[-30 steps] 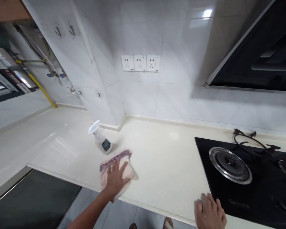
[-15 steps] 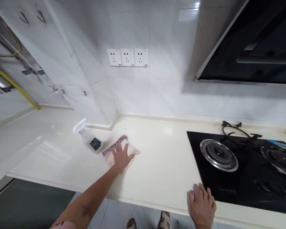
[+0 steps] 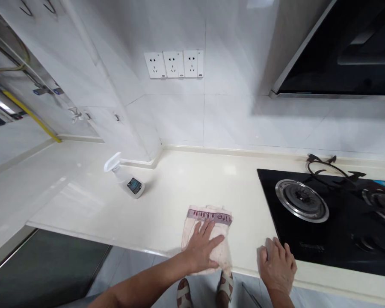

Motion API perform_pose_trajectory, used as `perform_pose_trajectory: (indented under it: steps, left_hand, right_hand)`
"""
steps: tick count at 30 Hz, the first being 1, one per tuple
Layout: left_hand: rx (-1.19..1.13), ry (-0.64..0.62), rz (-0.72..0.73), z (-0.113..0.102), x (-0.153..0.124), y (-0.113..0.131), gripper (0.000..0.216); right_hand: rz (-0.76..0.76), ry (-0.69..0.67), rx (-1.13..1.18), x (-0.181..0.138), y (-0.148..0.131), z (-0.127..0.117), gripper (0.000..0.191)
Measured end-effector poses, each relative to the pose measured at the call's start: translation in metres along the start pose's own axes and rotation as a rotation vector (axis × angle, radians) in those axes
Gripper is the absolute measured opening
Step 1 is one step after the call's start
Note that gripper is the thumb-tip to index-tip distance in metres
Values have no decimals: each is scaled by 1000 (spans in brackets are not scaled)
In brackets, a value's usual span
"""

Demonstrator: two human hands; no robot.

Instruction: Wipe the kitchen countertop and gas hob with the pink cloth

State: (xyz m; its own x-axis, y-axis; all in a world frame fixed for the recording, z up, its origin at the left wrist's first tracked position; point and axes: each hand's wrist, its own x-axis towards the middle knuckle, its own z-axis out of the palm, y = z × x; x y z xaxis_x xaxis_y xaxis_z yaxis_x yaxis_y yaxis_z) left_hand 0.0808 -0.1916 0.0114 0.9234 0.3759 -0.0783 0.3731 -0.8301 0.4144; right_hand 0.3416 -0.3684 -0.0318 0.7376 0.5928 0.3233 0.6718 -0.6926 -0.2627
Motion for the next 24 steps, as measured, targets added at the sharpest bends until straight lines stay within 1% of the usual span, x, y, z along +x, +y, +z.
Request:
perform_pose_trajectory:
  steps: [2,4,6,8,10,12,15,17,19,21,24]
  left_hand:
    - [14,-4,-8,3,-22,-9,103]
    - [34,10,-55,1,-37,-23,104]
    - [66,55,-137,-6,-41,-38,103]
    - [112,130,-243,-17,-31,-52,99]
    - [153,198,-335,-29,-11,-62,96]
    - [182,238,-405,-41,17,-69,92]
    - [211,258,-462,-54,64,-74,87]
    - [217,247,-484,-61,95,-73,85]
    - [214,221,-510,-66,127,-70,85]
    - [202,185,-518,-69,160,-60,88]
    - [166,101,-442,-64,203,-32,94]
  right_hand:
    - [-13,12,-3,0,-1,-1,57]
    - [-24,23,-11,0,-2,-1,57]
    - [-32,33,-19,0,-2,-1,57]
    - [-35,49,-26,0,-3,0,57]
    - [-45,63,-31,0,-5,-1,55]
    - [-63,72,-33,1,-6,-2,54]
    - [-83,75,-27,1,-8,-3,51]
    - [-86,75,-25,2,-8,-2,49]
    - [-85,72,-26,2,-7,0,47]
    - [-82,66,-28,2,-7,2,46]
    - [-82,69,-22,2,-6,5,46]
